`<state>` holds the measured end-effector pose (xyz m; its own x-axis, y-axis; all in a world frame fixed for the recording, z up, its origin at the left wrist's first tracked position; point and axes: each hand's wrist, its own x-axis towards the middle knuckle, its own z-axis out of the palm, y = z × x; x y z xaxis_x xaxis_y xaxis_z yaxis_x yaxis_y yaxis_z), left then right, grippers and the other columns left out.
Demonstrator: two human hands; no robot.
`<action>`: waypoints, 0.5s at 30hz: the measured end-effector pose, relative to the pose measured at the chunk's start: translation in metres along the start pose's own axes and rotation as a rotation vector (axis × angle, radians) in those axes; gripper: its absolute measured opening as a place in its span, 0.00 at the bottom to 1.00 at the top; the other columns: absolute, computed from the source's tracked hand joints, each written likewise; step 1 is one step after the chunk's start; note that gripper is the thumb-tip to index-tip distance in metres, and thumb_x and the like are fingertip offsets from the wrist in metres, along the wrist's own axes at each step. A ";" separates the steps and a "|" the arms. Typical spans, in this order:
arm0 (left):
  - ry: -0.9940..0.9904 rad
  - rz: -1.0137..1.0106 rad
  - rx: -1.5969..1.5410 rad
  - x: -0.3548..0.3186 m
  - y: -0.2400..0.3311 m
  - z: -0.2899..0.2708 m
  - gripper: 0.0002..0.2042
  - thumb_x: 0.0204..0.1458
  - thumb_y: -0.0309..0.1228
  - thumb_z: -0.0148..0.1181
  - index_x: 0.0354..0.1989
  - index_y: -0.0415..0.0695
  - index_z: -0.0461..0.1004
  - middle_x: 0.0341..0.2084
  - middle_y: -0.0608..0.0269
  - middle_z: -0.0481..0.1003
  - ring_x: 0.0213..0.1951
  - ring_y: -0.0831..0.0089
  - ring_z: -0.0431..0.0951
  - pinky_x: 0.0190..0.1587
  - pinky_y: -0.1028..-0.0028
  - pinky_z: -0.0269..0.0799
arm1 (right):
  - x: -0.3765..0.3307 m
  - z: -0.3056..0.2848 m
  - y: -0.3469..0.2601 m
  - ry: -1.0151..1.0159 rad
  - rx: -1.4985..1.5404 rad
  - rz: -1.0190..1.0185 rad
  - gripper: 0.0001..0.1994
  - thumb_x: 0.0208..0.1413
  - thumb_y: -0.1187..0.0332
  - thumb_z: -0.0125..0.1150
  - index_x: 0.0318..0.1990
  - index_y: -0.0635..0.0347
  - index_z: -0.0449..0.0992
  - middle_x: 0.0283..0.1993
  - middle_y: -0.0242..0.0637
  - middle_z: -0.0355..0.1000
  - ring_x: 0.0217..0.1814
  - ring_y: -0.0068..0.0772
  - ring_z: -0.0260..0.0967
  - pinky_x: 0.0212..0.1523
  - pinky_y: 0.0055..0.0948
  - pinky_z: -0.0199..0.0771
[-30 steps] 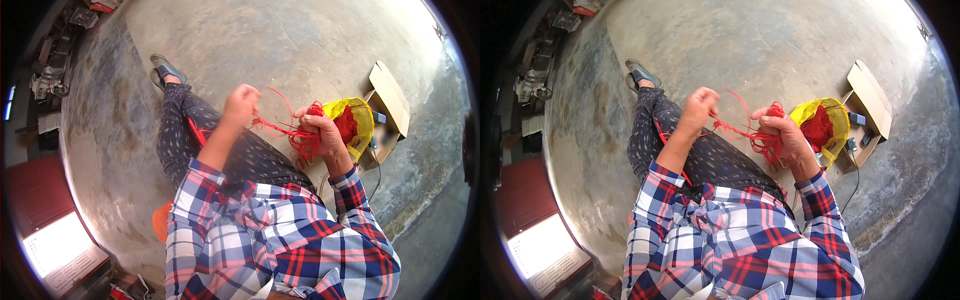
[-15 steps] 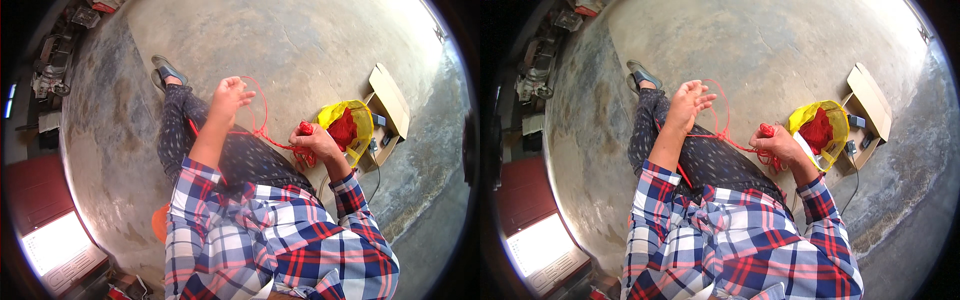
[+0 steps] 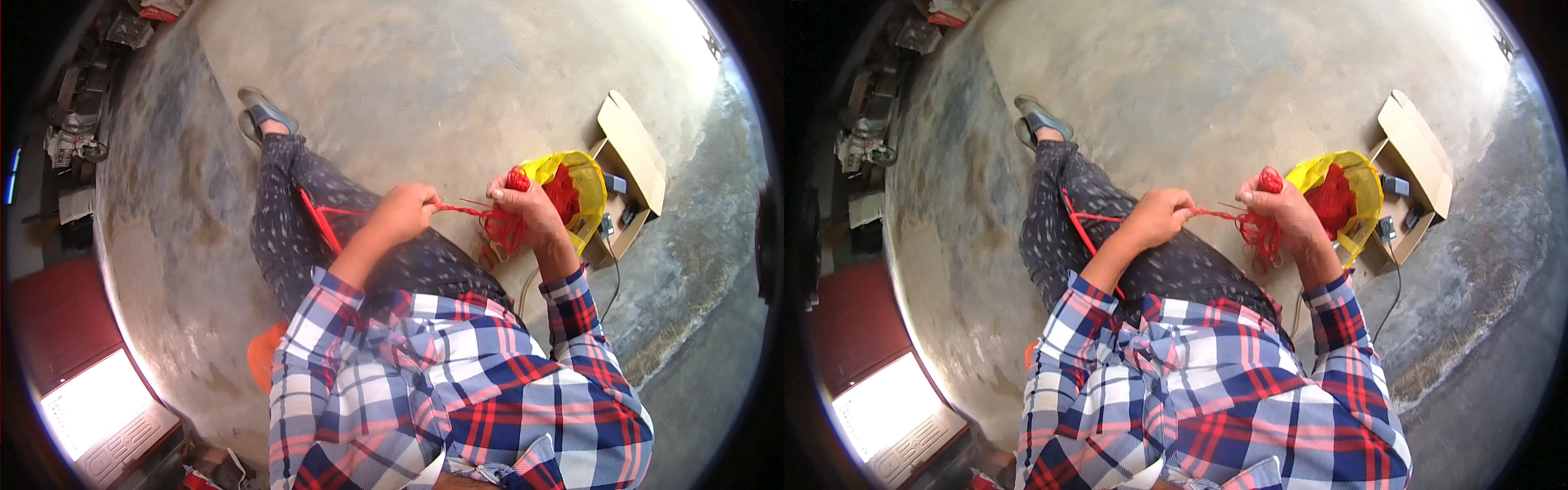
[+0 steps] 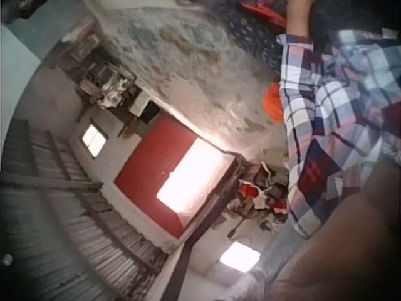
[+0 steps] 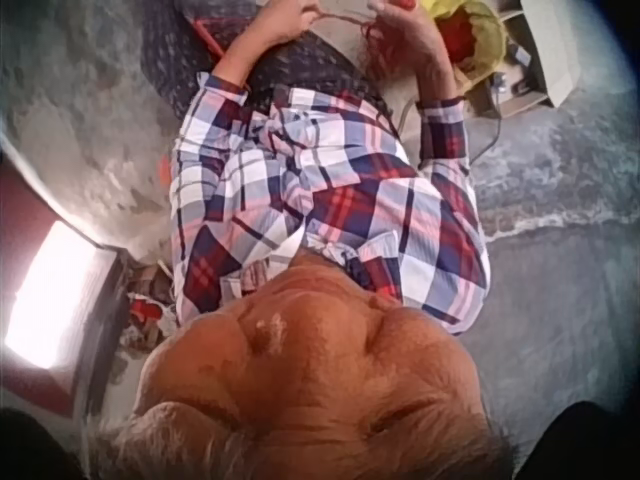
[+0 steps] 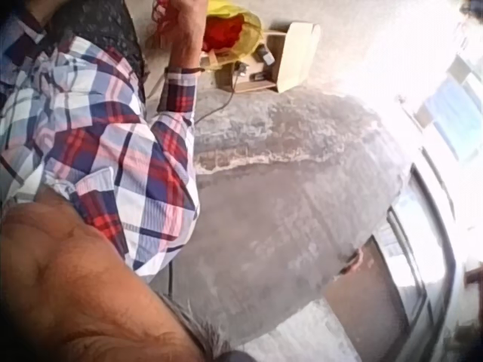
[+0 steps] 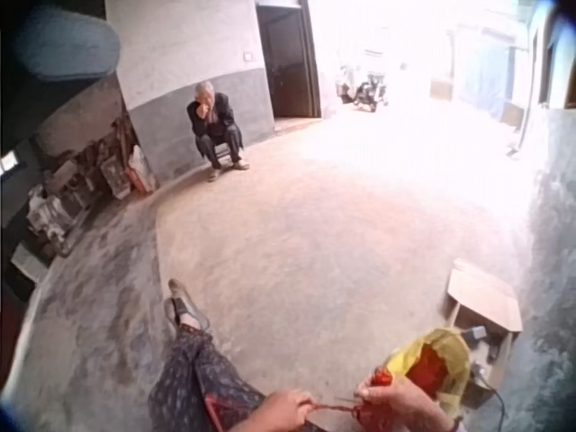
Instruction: Winding and tying knots in a length of red string.
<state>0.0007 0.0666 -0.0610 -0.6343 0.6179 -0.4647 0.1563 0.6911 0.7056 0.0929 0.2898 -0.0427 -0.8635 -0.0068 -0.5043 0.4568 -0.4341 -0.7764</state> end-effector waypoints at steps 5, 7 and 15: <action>0.228 0.355 0.035 -0.002 -0.017 0.023 0.06 0.47 0.28 0.57 0.30 0.41 0.77 0.30 0.50 0.76 0.36 0.52 0.76 0.40 0.63 0.72 | 0.015 0.006 0.031 -0.051 -0.245 -0.175 0.09 0.52 0.69 0.64 0.38 0.61 0.75 0.30 0.28 0.72 0.30 0.17 0.68 0.31 0.20 0.67; 0.196 0.342 -0.028 -0.003 -0.005 0.029 0.06 0.46 0.28 0.56 0.30 0.40 0.76 0.29 0.48 0.75 0.34 0.51 0.76 0.38 0.62 0.72 | 0.018 0.011 0.045 -0.073 -0.452 -0.016 0.10 0.51 0.71 0.66 0.41 0.64 0.76 0.31 0.28 0.74 0.31 0.18 0.70 0.33 0.21 0.71; 0.376 0.253 -0.061 -0.019 0.004 -0.003 0.06 0.47 0.27 0.56 0.31 0.39 0.75 0.25 0.49 0.75 0.29 0.54 0.77 0.32 0.64 0.71 | 0.038 0.046 0.040 -0.156 -0.320 -0.107 0.08 0.54 0.69 0.65 0.35 0.65 0.77 0.27 0.28 0.72 0.28 0.16 0.67 0.27 0.18 0.65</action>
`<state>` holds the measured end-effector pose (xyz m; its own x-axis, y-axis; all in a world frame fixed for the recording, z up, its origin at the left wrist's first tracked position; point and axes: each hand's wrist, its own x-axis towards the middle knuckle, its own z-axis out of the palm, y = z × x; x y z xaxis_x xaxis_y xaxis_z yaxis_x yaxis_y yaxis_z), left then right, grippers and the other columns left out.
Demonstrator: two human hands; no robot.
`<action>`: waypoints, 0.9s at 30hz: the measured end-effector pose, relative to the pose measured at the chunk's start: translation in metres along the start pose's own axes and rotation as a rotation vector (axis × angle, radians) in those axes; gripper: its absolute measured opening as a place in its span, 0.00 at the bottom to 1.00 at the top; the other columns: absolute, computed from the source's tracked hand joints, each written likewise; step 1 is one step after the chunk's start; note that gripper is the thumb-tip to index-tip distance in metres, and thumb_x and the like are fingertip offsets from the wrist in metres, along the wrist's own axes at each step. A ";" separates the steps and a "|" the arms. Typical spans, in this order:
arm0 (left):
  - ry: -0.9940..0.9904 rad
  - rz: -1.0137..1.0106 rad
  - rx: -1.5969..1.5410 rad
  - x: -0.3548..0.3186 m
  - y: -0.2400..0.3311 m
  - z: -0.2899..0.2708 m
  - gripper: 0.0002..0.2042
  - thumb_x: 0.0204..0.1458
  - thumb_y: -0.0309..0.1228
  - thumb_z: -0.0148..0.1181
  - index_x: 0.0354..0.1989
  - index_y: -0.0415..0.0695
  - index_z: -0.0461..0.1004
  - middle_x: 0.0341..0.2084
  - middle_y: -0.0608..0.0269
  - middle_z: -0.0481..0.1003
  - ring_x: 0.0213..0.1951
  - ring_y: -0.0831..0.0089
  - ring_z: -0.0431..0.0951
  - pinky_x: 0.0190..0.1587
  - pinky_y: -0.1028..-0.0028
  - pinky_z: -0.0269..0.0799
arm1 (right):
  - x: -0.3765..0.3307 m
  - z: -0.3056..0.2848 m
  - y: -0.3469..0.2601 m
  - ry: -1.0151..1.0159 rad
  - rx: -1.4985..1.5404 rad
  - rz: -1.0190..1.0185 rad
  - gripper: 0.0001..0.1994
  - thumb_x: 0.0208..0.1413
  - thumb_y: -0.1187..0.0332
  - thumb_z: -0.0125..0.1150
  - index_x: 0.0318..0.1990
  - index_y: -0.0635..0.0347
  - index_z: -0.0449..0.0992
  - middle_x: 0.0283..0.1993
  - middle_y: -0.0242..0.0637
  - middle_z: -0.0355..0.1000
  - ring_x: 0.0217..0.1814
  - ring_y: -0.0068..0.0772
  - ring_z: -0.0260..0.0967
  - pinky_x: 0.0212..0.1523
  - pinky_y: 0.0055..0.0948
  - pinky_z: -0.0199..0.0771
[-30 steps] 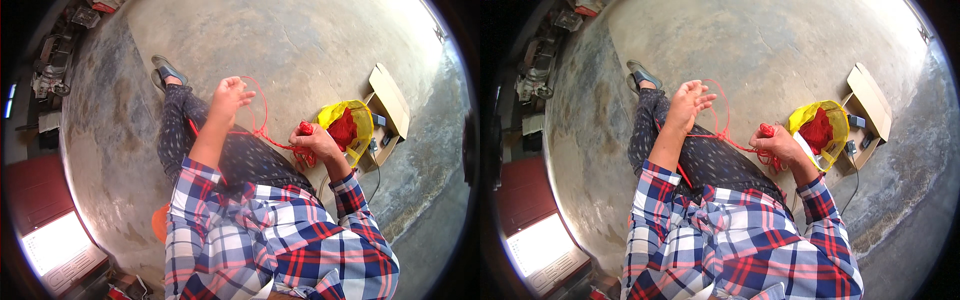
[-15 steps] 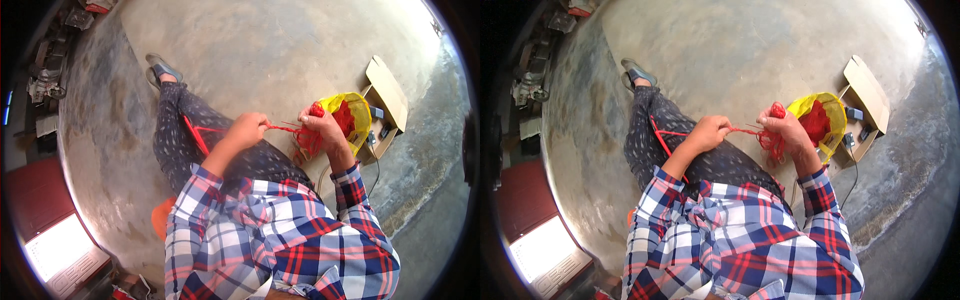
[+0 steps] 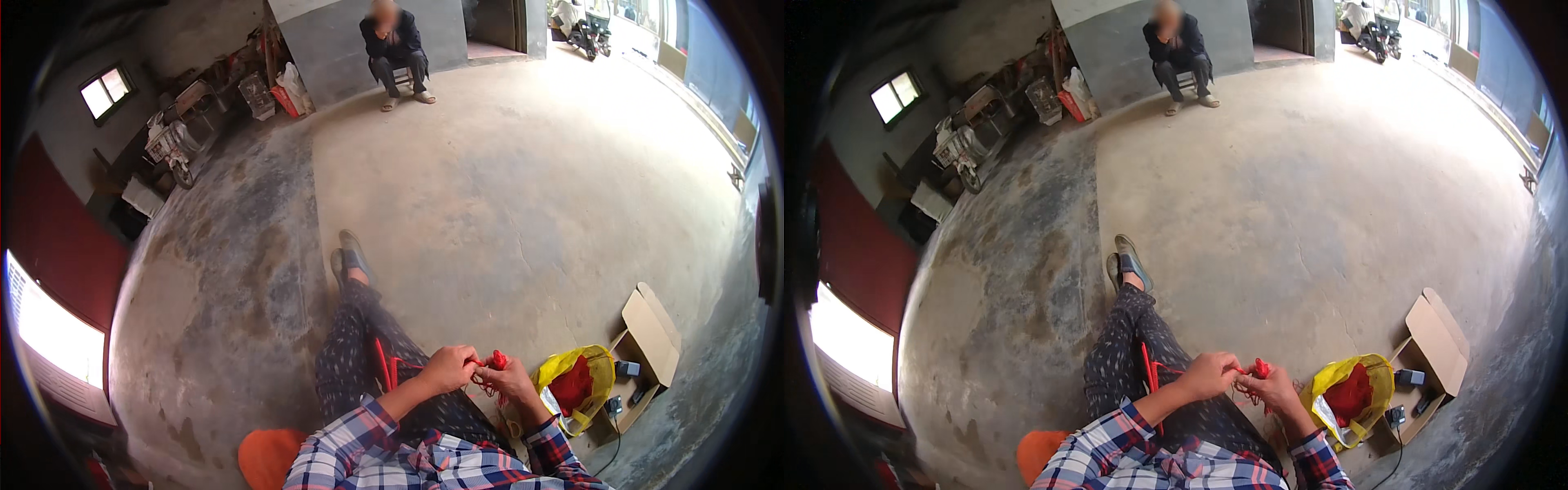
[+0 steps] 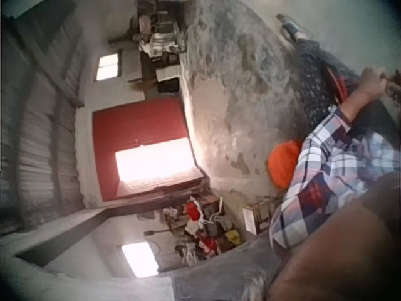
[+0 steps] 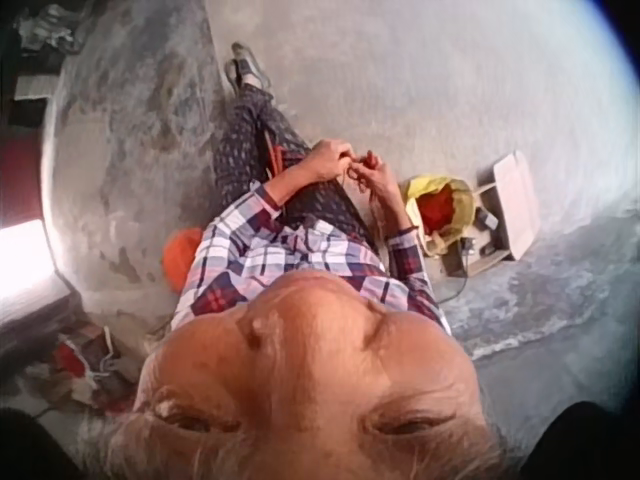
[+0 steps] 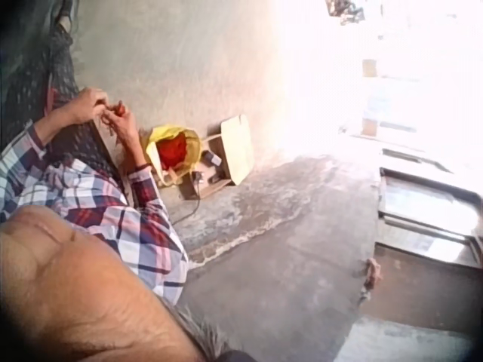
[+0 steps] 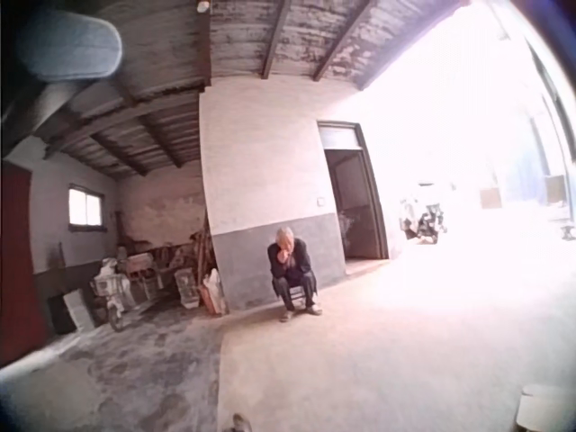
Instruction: Winding and tying knots in a length of red string.
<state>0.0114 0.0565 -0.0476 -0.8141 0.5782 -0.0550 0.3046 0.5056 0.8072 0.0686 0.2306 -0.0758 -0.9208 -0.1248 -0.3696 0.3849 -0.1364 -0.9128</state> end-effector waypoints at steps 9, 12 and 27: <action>0.079 -0.018 0.047 0.004 -0.006 -0.009 0.05 0.44 0.27 0.56 0.28 0.40 0.74 0.25 0.51 0.75 0.28 0.53 0.76 0.31 0.63 0.71 | -0.004 0.015 -0.023 0.106 0.099 -0.031 0.06 0.51 0.71 0.66 0.32 0.63 0.76 0.26 0.28 0.71 0.25 0.19 0.66 0.28 0.18 0.66; 0.044 -0.092 0.060 0.003 -0.004 -0.010 0.05 0.42 0.26 0.55 0.28 0.41 0.73 0.26 0.49 0.75 0.30 0.51 0.76 0.32 0.63 0.71 | -0.009 0.021 -0.024 0.027 0.412 -0.076 0.06 0.50 0.71 0.65 0.31 0.62 0.76 0.25 0.29 0.72 0.25 0.21 0.67 0.28 0.21 0.67; 0.196 -0.477 -1.394 0.011 -0.016 -0.061 0.19 0.58 0.46 0.54 0.21 0.45 0.69 0.10 0.72 0.60 0.11 0.82 0.52 0.15 0.78 0.47 | -0.003 0.007 -0.036 -0.035 0.197 0.064 0.08 0.58 0.66 0.58 0.38 0.60 0.76 0.26 0.26 0.70 0.24 0.16 0.62 0.26 0.17 0.61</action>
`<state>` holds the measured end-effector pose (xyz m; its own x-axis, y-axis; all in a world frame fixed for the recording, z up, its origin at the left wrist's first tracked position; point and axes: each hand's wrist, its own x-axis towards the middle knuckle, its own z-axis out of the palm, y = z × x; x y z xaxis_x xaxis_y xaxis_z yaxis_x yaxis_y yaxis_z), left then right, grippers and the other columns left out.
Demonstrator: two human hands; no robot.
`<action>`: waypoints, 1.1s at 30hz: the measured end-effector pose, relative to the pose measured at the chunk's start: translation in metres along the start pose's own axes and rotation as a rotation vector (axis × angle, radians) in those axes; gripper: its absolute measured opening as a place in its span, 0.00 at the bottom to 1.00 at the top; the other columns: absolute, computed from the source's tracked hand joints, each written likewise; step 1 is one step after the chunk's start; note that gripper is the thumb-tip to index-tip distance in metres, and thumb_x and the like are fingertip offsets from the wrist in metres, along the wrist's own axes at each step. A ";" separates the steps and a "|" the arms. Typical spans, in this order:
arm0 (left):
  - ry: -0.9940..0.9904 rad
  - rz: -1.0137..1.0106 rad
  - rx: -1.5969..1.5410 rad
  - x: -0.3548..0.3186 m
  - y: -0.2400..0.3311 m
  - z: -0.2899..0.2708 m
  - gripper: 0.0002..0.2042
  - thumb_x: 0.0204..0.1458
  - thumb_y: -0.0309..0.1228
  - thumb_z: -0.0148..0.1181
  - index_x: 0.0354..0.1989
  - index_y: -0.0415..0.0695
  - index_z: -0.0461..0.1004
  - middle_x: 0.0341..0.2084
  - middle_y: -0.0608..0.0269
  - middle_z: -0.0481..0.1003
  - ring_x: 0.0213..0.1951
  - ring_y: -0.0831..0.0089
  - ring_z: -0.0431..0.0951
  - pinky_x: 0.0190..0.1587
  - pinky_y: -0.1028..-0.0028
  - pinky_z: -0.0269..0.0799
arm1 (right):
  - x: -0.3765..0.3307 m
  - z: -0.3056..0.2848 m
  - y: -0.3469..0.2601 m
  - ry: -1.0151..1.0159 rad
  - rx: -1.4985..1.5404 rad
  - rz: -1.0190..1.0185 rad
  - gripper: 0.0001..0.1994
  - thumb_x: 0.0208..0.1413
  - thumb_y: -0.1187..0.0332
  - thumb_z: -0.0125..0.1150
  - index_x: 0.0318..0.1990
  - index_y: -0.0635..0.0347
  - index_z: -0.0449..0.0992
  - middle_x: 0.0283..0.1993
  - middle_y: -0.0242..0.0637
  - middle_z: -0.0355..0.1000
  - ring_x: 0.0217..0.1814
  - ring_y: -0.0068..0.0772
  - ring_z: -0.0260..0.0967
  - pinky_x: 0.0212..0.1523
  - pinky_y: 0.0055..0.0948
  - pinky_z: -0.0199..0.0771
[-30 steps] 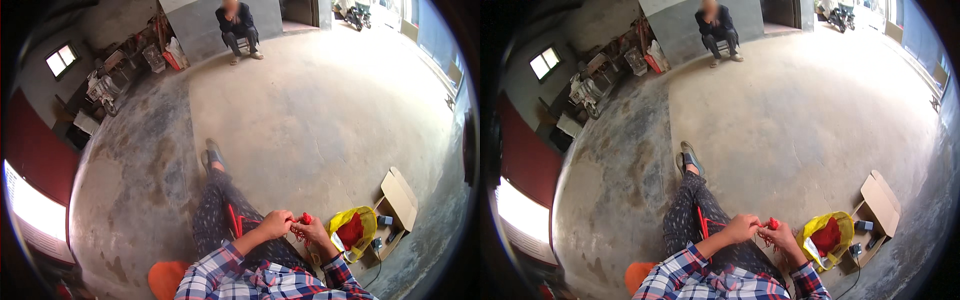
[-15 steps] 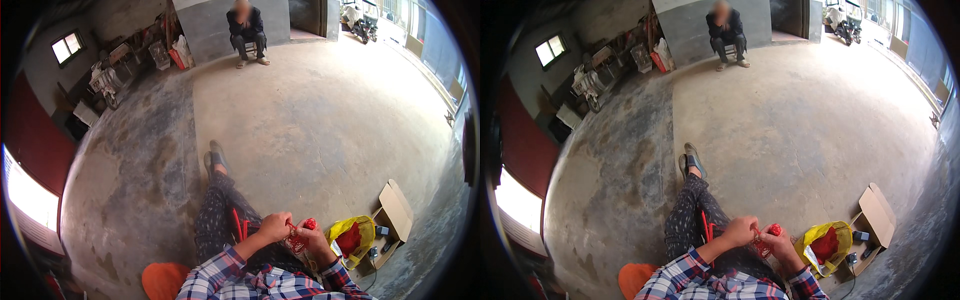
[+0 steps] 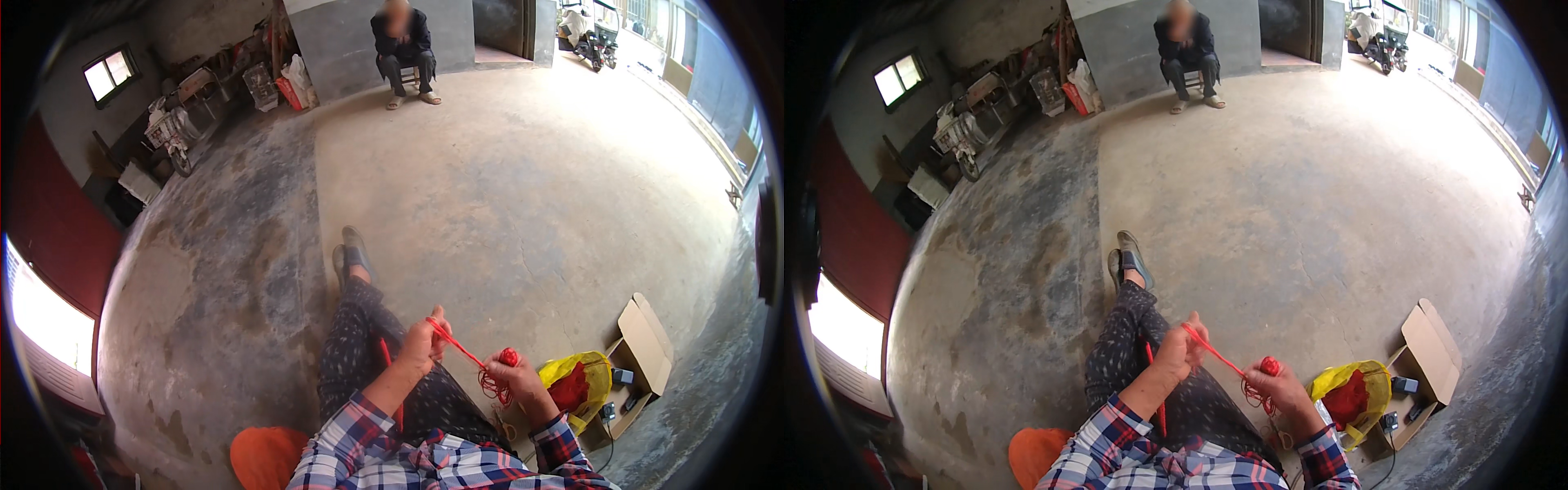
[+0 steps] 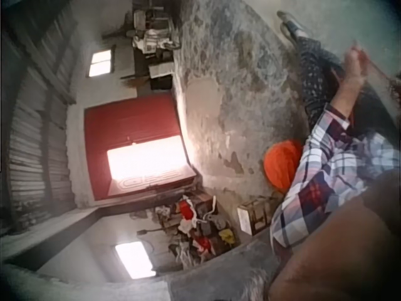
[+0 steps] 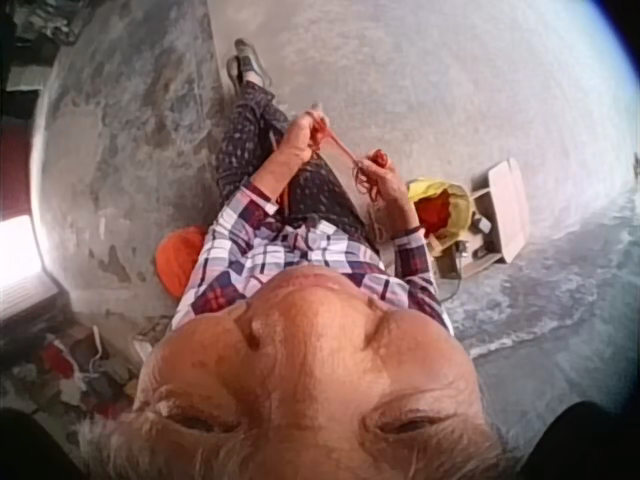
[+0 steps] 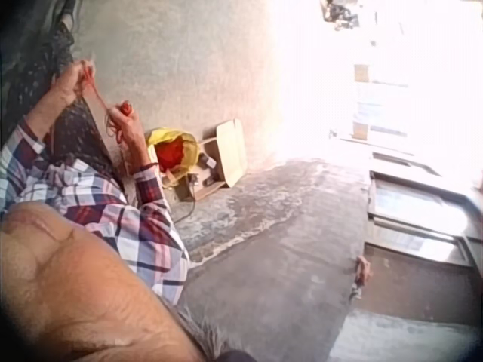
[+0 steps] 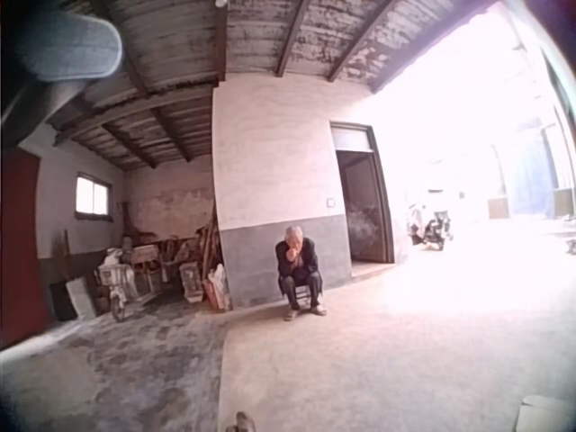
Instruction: Winding and tying knots in a length of red string.
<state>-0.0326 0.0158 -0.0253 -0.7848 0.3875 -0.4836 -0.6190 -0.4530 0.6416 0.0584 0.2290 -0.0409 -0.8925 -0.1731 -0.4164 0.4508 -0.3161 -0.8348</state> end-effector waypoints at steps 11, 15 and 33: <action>-0.003 0.164 0.057 0.004 0.002 0.002 0.05 0.54 0.29 0.58 0.28 0.44 0.70 0.17 0.71 0.67 0.13 0.85 0.57 0.15 0.82 0.53 | -0.004 -0.024 0.002 0.017 0.246 -0.138 0.09 0.59 0.71 0.54 0.45 0.63 0.73 0.30 0.28 0.69 0.29 0.21 0.67 0.33 0.21 0.67; -0.054 0.146 0.169 0.000 0.000 -0.001 0.02 0.53 0.24 0.55 0.30 0.45 0.70 0.18 0.70 0.69 0.13 0.85 0.60 0.16 0.83 0.53 | 0.003 -0.041 0.015 0.034 0.426 -0.154 0.10 0.60 0.71 0.53 0.47 0.63 0.71 0.34 0.32 0.72 0.34 0.26 0.70 0.39 0.24 0.71; 0.192 0.485 0.021 -0.006 0.014 0.001 0.05 0.50 0.20 0.48 0.32 0.42 0.69 0.25 0.66 0.70 0.19 0.82 0.64 0.19 0.82 0.56 | 0.008 -0.069 0.010 0.265 0.323 -0.226 0.07 0.62 0.65 0.54 0.38 0.59 0.72 0.31 0.29 0.71 0.27 0.21 0.69 0.29 0.24 0.74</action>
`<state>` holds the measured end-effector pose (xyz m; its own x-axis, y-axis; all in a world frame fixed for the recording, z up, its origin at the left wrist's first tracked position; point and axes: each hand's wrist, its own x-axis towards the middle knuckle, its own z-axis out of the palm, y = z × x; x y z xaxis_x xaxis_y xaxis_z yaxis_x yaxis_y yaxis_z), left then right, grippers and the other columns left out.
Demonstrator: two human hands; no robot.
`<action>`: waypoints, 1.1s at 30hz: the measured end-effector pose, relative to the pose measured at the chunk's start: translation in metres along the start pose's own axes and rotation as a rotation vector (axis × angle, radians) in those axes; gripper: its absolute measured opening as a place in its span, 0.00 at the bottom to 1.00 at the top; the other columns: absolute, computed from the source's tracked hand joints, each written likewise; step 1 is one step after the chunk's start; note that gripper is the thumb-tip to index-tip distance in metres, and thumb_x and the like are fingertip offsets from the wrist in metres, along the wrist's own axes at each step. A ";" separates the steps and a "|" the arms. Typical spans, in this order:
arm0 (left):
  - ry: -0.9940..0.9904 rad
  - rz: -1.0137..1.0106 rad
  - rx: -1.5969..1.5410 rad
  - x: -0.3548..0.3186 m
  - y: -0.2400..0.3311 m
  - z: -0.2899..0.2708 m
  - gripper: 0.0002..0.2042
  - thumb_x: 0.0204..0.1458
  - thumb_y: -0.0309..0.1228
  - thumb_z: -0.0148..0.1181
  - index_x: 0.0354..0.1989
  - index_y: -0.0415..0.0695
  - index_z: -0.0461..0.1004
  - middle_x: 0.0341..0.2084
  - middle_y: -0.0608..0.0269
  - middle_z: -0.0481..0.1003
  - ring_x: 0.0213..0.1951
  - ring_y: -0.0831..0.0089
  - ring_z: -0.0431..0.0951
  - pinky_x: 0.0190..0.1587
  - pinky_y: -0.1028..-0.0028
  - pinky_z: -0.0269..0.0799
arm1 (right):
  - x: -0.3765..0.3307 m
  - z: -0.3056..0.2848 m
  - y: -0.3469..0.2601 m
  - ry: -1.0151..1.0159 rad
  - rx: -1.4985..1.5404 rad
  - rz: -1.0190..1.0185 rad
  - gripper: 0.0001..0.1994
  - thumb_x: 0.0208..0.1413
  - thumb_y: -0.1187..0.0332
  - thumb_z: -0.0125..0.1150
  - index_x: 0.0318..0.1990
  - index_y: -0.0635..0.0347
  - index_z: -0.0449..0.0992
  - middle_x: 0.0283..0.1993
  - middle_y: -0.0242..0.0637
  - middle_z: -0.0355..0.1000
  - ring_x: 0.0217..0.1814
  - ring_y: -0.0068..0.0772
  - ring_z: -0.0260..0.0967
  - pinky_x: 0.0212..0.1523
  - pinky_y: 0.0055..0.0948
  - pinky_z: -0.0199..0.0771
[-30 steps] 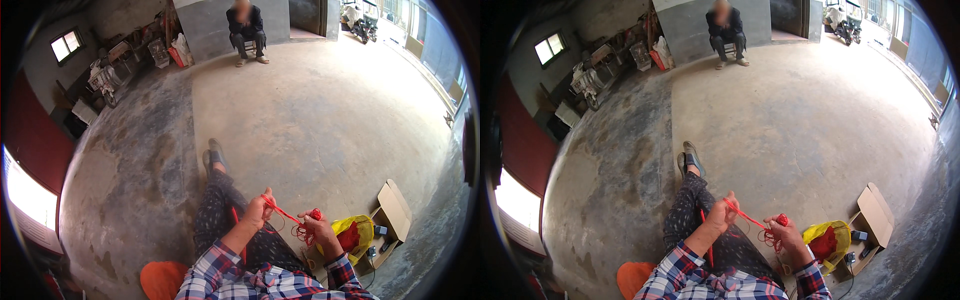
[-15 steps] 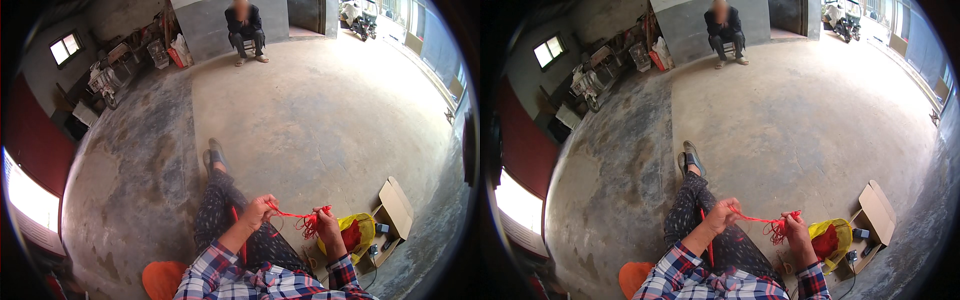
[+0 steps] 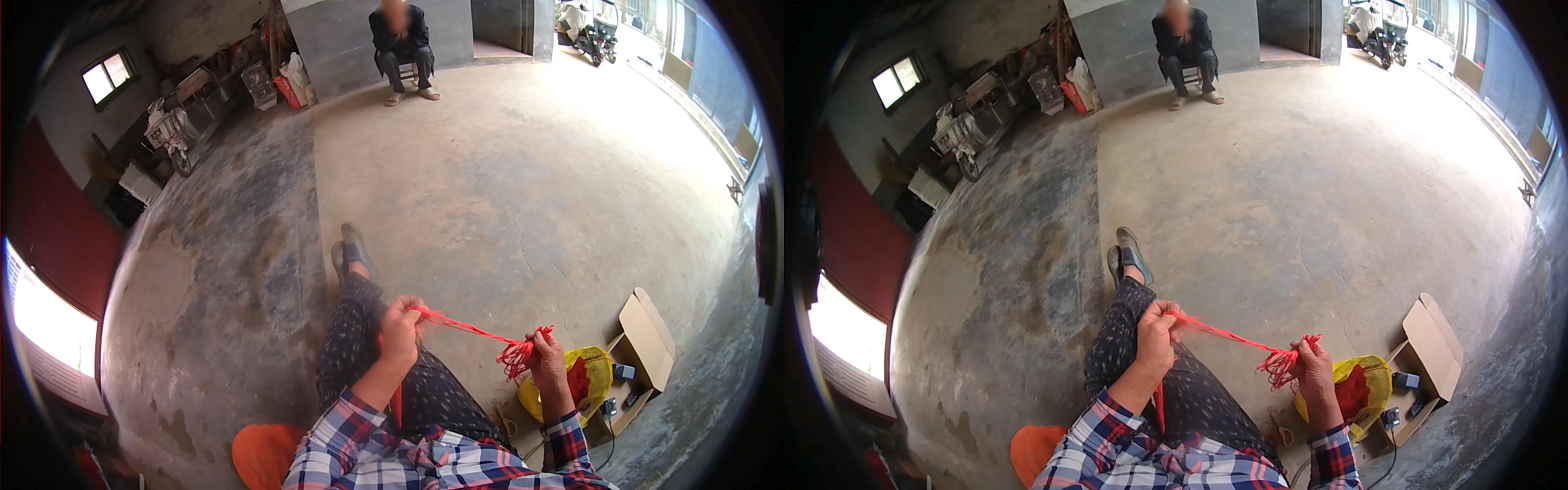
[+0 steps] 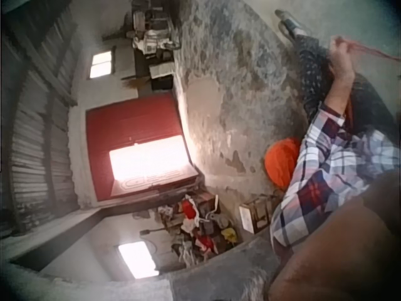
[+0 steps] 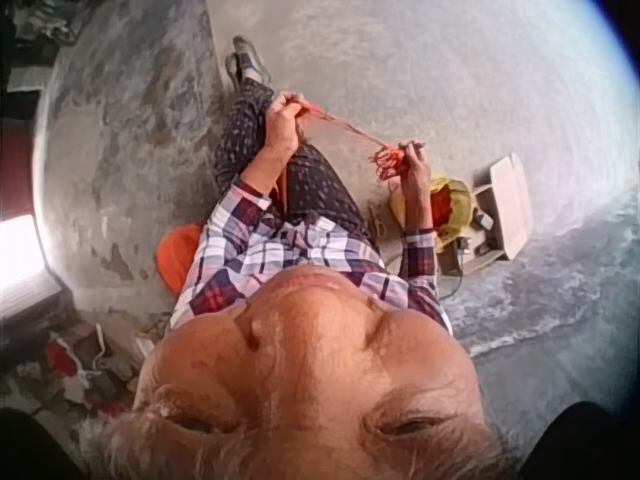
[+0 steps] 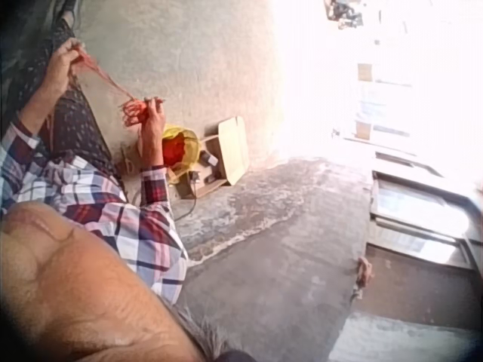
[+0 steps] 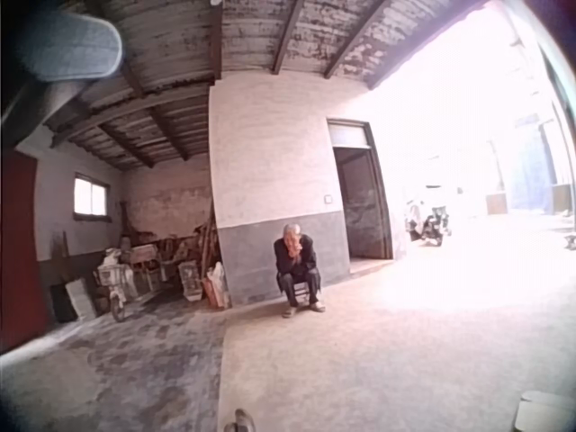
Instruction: Winding and tying knots in a length of red string.
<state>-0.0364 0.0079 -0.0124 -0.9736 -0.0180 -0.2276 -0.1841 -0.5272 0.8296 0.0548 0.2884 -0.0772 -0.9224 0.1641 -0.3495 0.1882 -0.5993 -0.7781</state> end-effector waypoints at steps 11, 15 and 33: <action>-0.640 -0.233 0.376 -0.010 -0.008 0.018 0.17 0.57 0.45 0.52 0.29 0.42 0.73 0.18 0.71 0.69 0.21 0.84 0.64 0.23 0.82 0.55 | 0.002 -0.006 -0.022 0.058 0.091 -0.104 0.06 0.61 0.67 0.56 0.38 0.59 0.73 0.33 0.29 0.72 0.28 0.20 0.69 0.30 0.22 0.72; -0.559 -0.006 0.863 -0.015 -0.009 0.026 0.10 0.56 0.34 0.52 0.32 0.39 0.73 0.19 0.70 0.69 0.22 0.83 0.66 0.27 0.82 0.61 | -0.001 -0.016 -0.024 0.123 0.129 -0.126 0.06 0.61 0.67 0.56 0.37 0.58 0.73 0.33 0.30 0.72 0.29 0.22 0.70 0.33 0.24 0.74; -0.440 0.588 0.768 -0.030 0.009 0.064 0.04 0.50 0.22 0.61 0.31 0.39 0.72 0.29 0.63 0.74 0.27 0.76 0.73 0.32 0.77 0.69 | -0.016 -0.025 -0.048 0.158 0.085 -0.169 0.05 0.59 0.67 0.58 0.38 0.58 0.73 0.33 0.28 0.73 0.31 0.17 0.69 0.33 0.20 0.71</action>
<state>-0.0179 0.0583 0.0348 -0.8724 0.2939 0.3906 0.4446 0.1448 0.8840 0.0688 0.3338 -0.0475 -0.8728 0.3841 -0.3011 0.0010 -0.6156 -0.7881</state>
